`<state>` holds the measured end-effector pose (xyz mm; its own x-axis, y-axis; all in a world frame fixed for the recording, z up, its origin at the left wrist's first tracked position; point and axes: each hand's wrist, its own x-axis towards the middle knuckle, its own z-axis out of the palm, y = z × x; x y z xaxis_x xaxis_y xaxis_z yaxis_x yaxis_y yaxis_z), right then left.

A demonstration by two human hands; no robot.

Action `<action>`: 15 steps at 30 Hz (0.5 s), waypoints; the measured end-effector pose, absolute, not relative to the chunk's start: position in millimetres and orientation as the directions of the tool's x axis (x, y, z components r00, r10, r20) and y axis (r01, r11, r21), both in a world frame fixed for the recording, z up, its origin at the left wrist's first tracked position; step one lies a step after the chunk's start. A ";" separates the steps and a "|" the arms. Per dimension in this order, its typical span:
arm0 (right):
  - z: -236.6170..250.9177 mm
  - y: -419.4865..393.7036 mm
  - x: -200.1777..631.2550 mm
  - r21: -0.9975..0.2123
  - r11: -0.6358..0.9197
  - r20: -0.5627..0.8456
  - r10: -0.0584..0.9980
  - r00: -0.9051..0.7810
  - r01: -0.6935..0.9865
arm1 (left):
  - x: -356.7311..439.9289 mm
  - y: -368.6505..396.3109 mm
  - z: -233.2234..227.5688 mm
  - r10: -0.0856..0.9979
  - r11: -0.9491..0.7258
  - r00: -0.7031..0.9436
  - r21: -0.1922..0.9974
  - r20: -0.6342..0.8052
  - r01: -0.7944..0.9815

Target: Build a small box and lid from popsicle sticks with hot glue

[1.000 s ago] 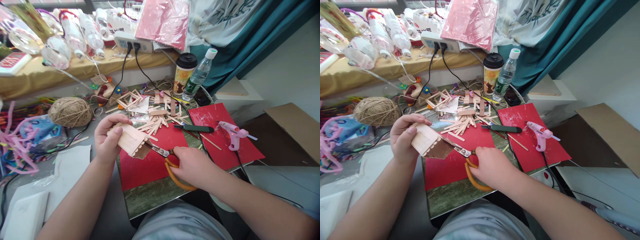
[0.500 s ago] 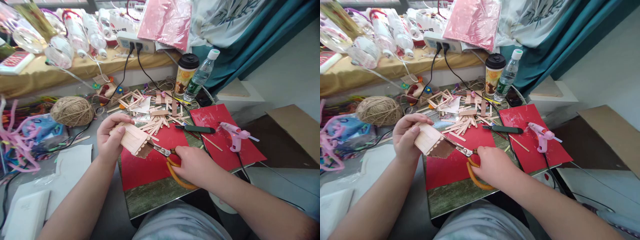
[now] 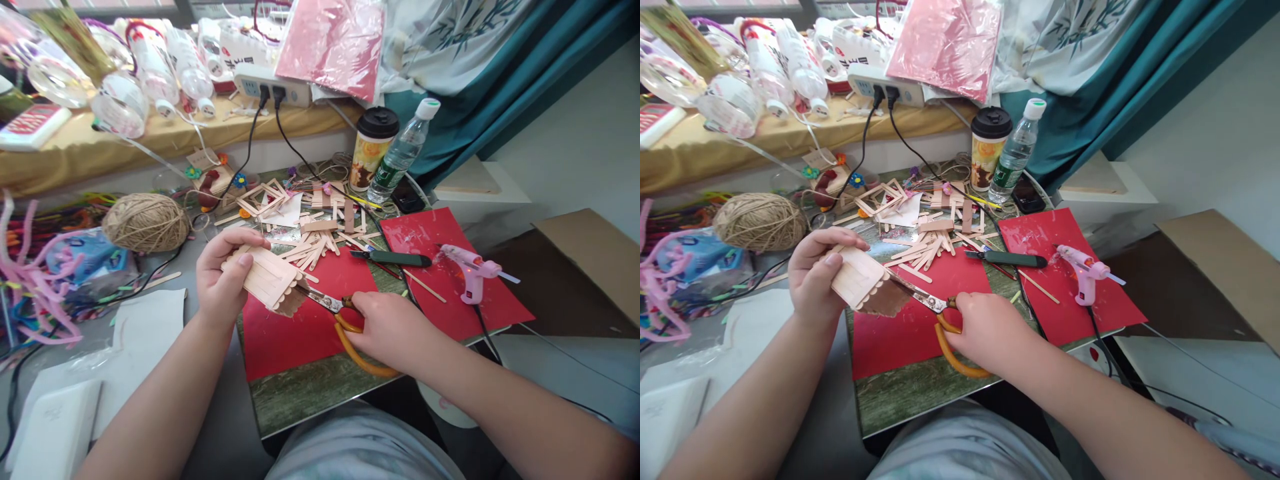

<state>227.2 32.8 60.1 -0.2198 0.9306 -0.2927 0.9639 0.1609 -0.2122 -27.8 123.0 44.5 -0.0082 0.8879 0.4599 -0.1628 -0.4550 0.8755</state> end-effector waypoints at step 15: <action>58.9 33.5 227.1 -0.217 0.155 -0.307 0.926 -0.218 0.964 | -28.0 122.4 44.1 0.894 -0.442 0.000 0.884 0.447 -0.149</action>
